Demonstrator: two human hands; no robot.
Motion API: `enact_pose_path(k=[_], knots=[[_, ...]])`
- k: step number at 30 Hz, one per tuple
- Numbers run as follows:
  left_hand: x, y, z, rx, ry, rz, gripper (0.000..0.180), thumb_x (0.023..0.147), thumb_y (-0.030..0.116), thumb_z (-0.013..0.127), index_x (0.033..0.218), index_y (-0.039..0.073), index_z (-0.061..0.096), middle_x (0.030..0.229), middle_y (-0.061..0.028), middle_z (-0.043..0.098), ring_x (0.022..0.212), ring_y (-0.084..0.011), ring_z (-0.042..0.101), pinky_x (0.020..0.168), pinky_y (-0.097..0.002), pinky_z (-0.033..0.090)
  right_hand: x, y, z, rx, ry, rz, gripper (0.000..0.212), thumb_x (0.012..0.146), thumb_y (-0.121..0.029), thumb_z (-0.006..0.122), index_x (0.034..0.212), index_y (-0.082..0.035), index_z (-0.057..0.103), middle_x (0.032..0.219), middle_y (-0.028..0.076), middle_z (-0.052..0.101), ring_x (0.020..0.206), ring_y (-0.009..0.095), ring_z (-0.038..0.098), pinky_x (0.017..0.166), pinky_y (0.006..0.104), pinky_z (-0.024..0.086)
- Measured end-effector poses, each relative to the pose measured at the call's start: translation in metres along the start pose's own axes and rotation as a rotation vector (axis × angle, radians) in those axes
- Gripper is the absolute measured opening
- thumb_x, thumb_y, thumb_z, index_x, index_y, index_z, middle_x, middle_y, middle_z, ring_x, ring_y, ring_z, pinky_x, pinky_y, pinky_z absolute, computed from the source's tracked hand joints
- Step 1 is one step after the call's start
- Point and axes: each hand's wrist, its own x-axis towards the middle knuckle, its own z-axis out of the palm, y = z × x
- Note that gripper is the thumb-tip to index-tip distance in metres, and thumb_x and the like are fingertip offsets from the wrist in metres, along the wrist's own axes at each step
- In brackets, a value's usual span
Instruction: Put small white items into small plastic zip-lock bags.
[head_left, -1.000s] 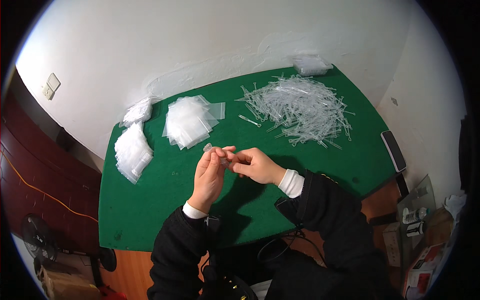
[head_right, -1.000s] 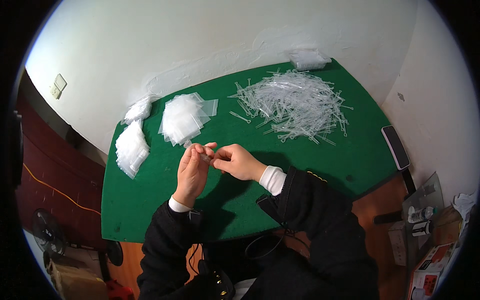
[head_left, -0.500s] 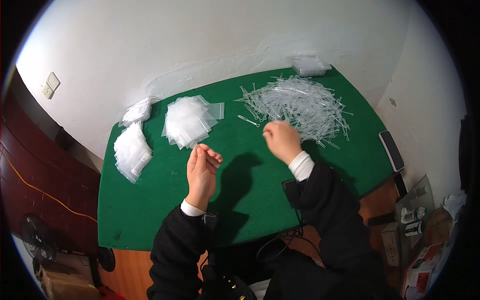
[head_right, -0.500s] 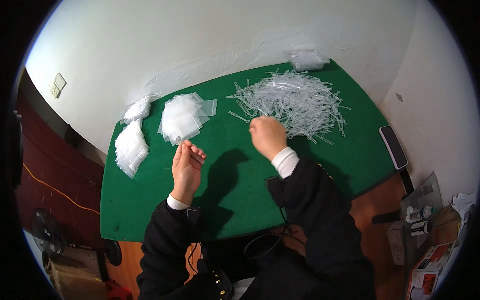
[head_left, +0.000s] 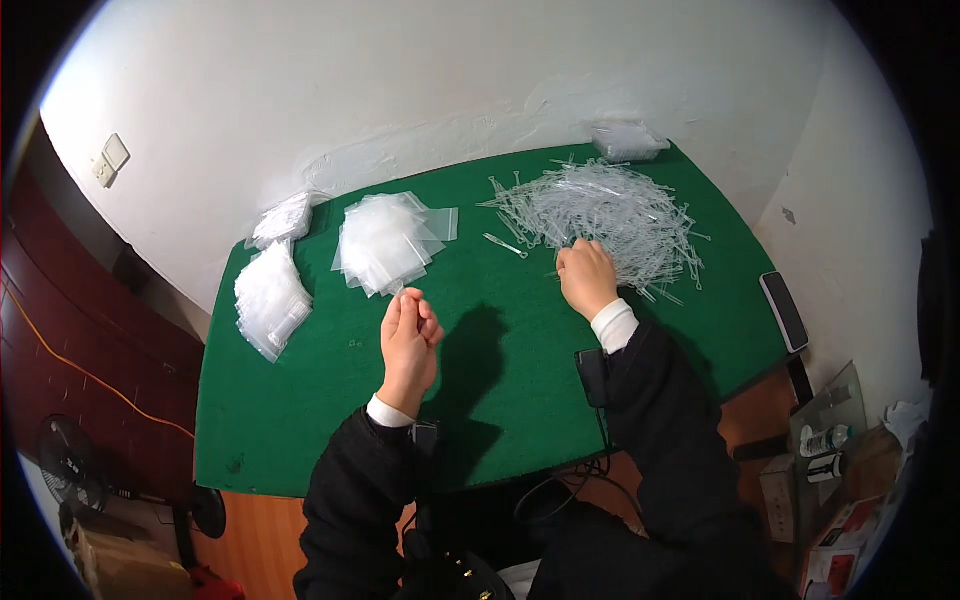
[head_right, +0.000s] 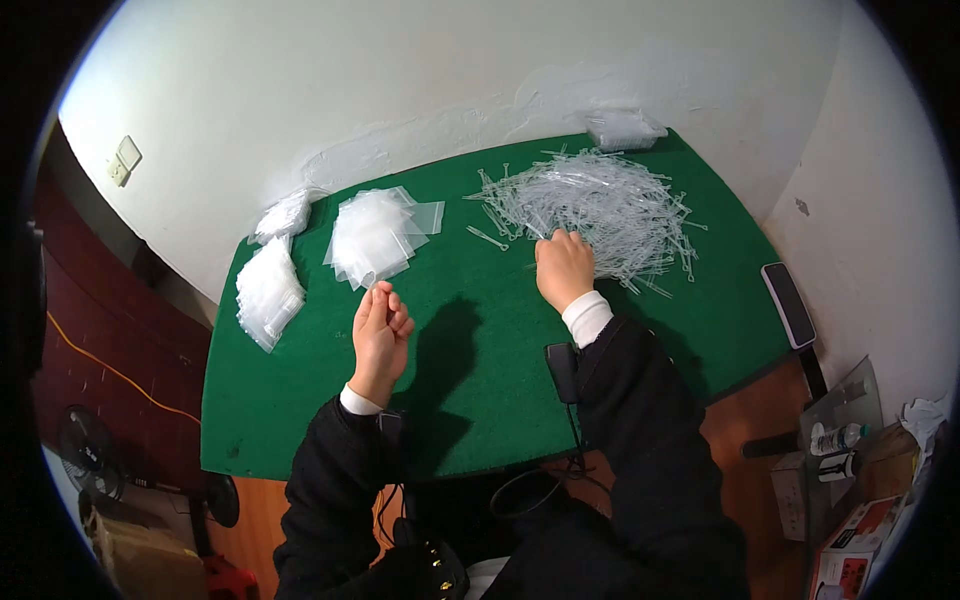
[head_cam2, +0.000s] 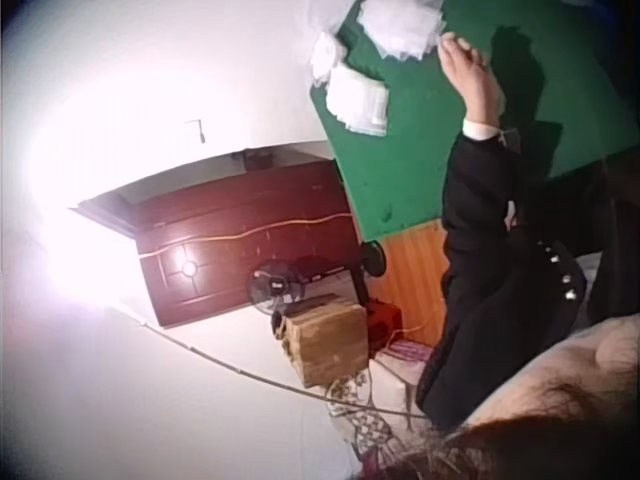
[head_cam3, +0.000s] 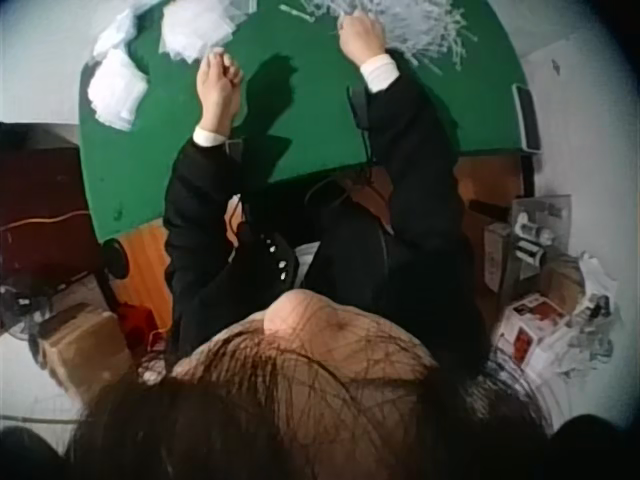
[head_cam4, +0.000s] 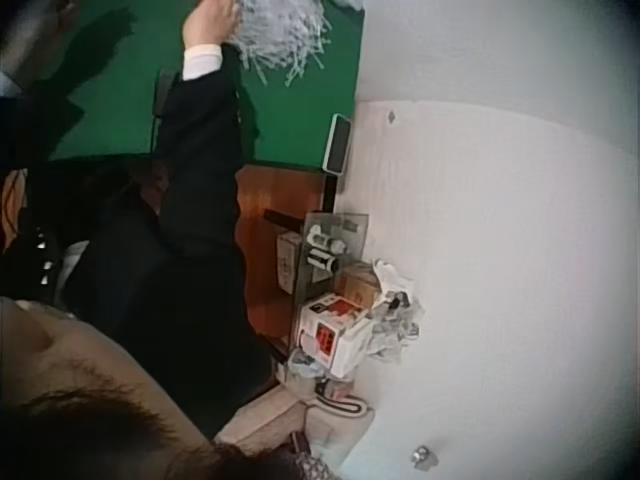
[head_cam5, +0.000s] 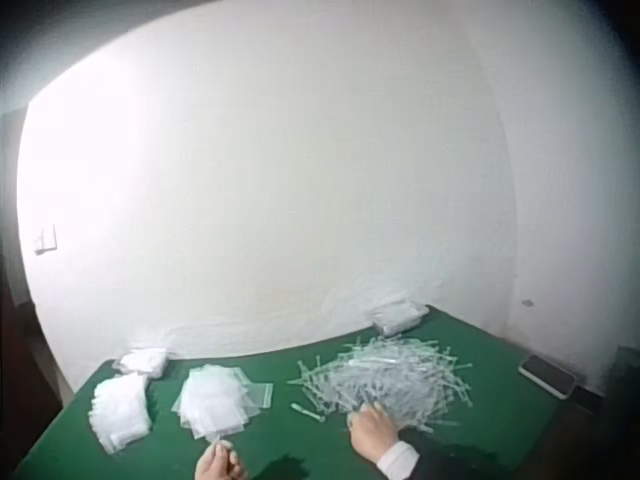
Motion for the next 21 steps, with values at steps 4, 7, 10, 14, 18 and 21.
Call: enact_pose_path(k=[4, 7, 10, 14, 18, 21], knots=[[-0.002, 0.002, 0.002, 0.046, -0.049, -0.046, 0.014, 0.095, 0.022, 0.039, 0.094, 0.010, 0.046, 0.070, 0.0037, 0.042, 0.053, -0.0054, 0.030, 0.048, -0.0197, 0.026, 0.002, -0.007, -0.007, 0.031, 0.010, -0.010, 0.006, 0.072, -0.010, 0.057, 0.067, -0.009, 0.060, 0.075, 0.008, 0.053, 0.080, 0.028, 0.051, 0.069, 0.0399, 0.042], [-0.003, 0.003, 0.006, 0.077, -0.012, -0.104, 0.015, 0.095, 0.022, 0.038, 0.092, 0.010, 0.046, 0.067, 0.0043, 0.037, 0.052, -0.0054, 0.027, 0.046, -0.0198, 0.024, 0.005, -0.017, -0.013, 0.240, 0.073, -0.104, 0.007, 0.074, -0.010, 0.056, 0.069, -0.007, 0.058, 0.075, 0.010, 0.055, 0.077, 0.028, 0.053, 0.067, 0.0386, 0.043], [-0.003, 0.003, 0.002, 0.068, -0.022, -0.122, 0.016, 0.095, 0.022, 0.037, 0.090, 0.010, 0.046, 0.065, 0.0046, 0.033, 0.051, -0.0054, 0.026, 0.046, -0.0201, 0.023, 0.006, -0.028, -0.019, 0.486, -0.024, -0.140, 0.004, 0.076, -0.009, 0.055, 0.076, -0.006, 0.056, 0.074, 0.010, 0.055, 0.071, 0.026, 0.055, 0.062, 0.0362, 0.044], [-0.003, 0.002, 0.002, 0.051, -0.009, -0.132, 0.017, 0.095, 0.023, 0.037, 0.088, 0.010, 0.046, 0.062, 0.0050, 0.028, 0.050, -0.0054, 0.024, 0.044, -0.0204, 0.021, 0.004, -0.040, -0.025, 0.831, -0.061, -0.111, 0.009, 0.079, -0.003, 0.053, 0.088, -0.003, 0.052, 0.076, 0.007, 0.056, 0.062, 0.017, 0.055, 0.055, 0.0284, 0.043], [-0.003, 0.002, 0.001, 0.042, -0.023, -0.130, 0.017, 0.095, 0.022, 0.037, 0.088, 0.010, 0.046, 0.063, 0.0046, 0.030, 0.051, -0.0059, 0.026, 0.045, -0.0204, 0.023, 0.002, -0.050, -0.025, 1.231, -0.096, -0.013, 0.016, 0.081, -0.001, 0.054, 0.095, -0.003, 0.048, 0.072, 0.005, 0.056, 0.060, 0.013, 0.057, 0.053, 0.0246, 0.045], [-0.003, 0.001, 0.003, 0.068, -0.031, -0.121, 0.016, 0.095, 0.022, 0.037, 0.090, 0.009, 0.046, 0.064, 0.0038, 0.033, 0.052, -0.0066, 0.028, 0.047, -0.0205, 0.025, 0.000, -0.061, -0.027, 1.468, -0.139, 0.073, 0.016, 0.082, -0.002, 0.055, 0.095, -0.002, 0.047, 0.072, 0.006, 0.058, 0.062, 0.014, 0.059, 0.055, 0.0242, 0.047]])
